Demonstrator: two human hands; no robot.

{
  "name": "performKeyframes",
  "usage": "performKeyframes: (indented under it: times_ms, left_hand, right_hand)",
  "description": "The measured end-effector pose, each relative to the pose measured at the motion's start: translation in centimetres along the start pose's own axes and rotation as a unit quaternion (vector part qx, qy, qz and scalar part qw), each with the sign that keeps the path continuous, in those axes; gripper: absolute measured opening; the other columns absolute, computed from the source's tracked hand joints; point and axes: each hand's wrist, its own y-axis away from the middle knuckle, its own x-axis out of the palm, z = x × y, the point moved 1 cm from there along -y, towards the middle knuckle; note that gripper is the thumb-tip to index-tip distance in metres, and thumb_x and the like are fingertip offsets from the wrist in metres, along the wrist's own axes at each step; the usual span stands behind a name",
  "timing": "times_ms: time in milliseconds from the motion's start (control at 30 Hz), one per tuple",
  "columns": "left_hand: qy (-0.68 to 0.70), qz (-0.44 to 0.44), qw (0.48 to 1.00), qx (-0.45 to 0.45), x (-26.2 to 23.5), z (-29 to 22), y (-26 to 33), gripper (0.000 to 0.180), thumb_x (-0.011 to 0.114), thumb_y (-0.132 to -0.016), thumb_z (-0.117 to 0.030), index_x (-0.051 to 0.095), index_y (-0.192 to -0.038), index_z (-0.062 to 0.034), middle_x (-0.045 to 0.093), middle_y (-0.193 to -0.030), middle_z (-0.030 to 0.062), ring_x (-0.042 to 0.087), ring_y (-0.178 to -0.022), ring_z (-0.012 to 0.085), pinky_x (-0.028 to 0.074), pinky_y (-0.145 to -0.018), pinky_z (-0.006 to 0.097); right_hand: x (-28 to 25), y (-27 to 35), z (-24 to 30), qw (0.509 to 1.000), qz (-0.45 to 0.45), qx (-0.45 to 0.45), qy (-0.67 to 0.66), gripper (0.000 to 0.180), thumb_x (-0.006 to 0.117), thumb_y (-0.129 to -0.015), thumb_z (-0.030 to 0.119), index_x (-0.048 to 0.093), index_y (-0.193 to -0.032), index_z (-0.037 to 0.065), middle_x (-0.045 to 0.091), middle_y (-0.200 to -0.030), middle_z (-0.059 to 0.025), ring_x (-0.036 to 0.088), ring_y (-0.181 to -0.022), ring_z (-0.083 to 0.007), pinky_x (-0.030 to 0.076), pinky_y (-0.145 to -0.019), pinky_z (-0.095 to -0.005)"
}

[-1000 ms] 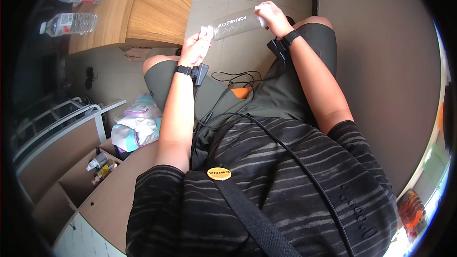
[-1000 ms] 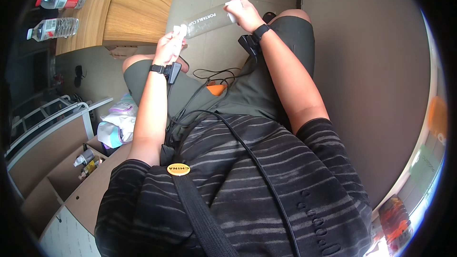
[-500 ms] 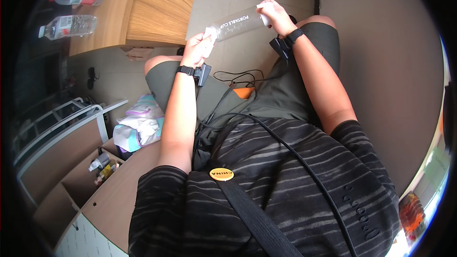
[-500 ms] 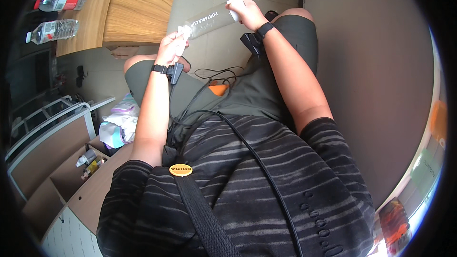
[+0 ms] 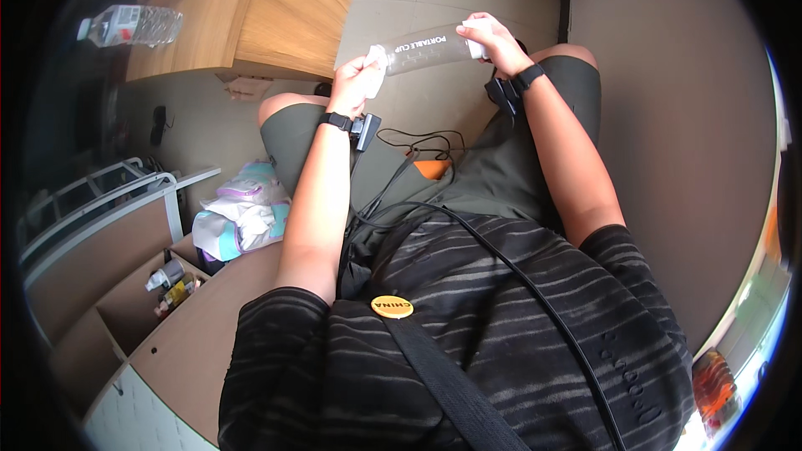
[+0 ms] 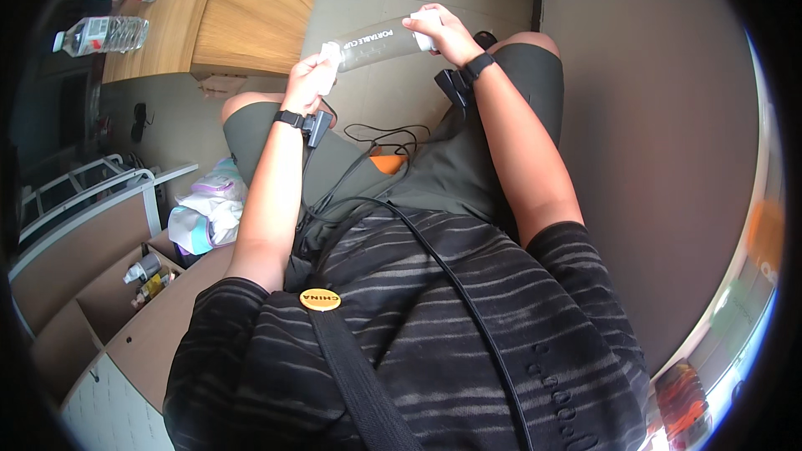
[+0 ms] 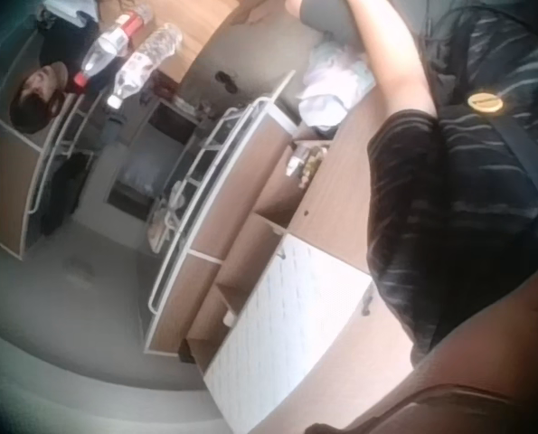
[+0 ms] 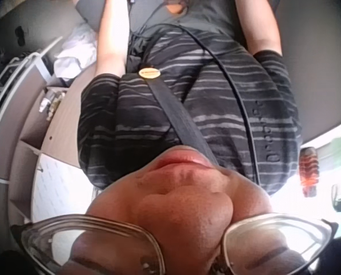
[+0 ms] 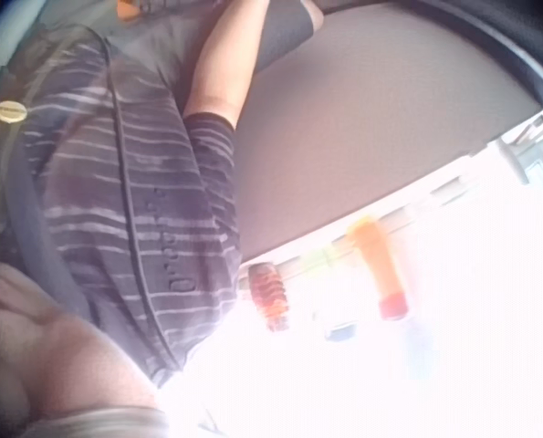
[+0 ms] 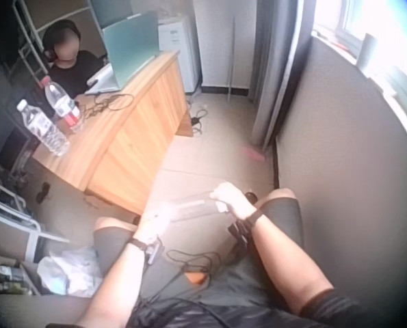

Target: The person removes a clear portable cup and its lid from a plastic wrapper and then attaches the lid to the cup body.

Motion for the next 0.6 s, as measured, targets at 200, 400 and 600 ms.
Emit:
performKeyframes:
  times_ms: [200, 400, 600]
  left_hand:
    - [0.067, 0.038, 0.997, 0.018, 0.8, -0.3, 0.7, 0.018, 0.065, -0.101, -0.011, 0.070, -0.114, 0.0010, 0.070, -0.094, 0.0024, 0.064, -0.076, 0.0096, 0.054, -0.071, 0.025]
    - [0.057, 0.082, 0.995, -0.001, 0.2, -0.6, 0.9, 0.017, 0.063, -0.103, -0.015, 0.070, -0.108, -0.0003, 0.070, -0.096, 0.0046, 0.067, -0.088, 0.0142, 0.055, -0.084, 0.030]
    - [0.127, 0.043, 0.990, 0.034, 0.2, -0.2, 0.7, 0.016, 0.059, -0.104, -0.009, 0.069, -0.110, 0.0010, 0.069, -0.097, 0.0060, 0.065, -0.085, 0.0159, 0.055, -0.084, 0.031]
  right_hand:
    - [-0.9, -0.1, 0.1, 0.994, -0.083, 0.065, -0.028, 0.051, 0.072, -0.088, 0.055, 0.066, -0.109, 0.009, 0.063, -0.090, -0.0002, 0.058, -0.079, -0.0112, 0.045, -0.064, -0.0265]
    - [-0.8, -0.5, -1.3, 0.987, -0.083, 0.109, -0.084, 0.039, 0.067, -0.094, 0.053, 0.066, -0.104, 0.015, 0.058, -0.080, 0.0027, 0.051, -0.060, -0.0087, 0.039, -0.052, -0.0240]
    - [-0.9, -0.3, -0.1, 0.975, 0.047, 0.164, -0.146, 0.039, 0.064, -0.095, 0.053, 0.064, -0.095, 0.014, 0.059, -0.073, 0.0011, 0.048, -0.053, -0.0110, 0.038, -0.050, -0.0254]
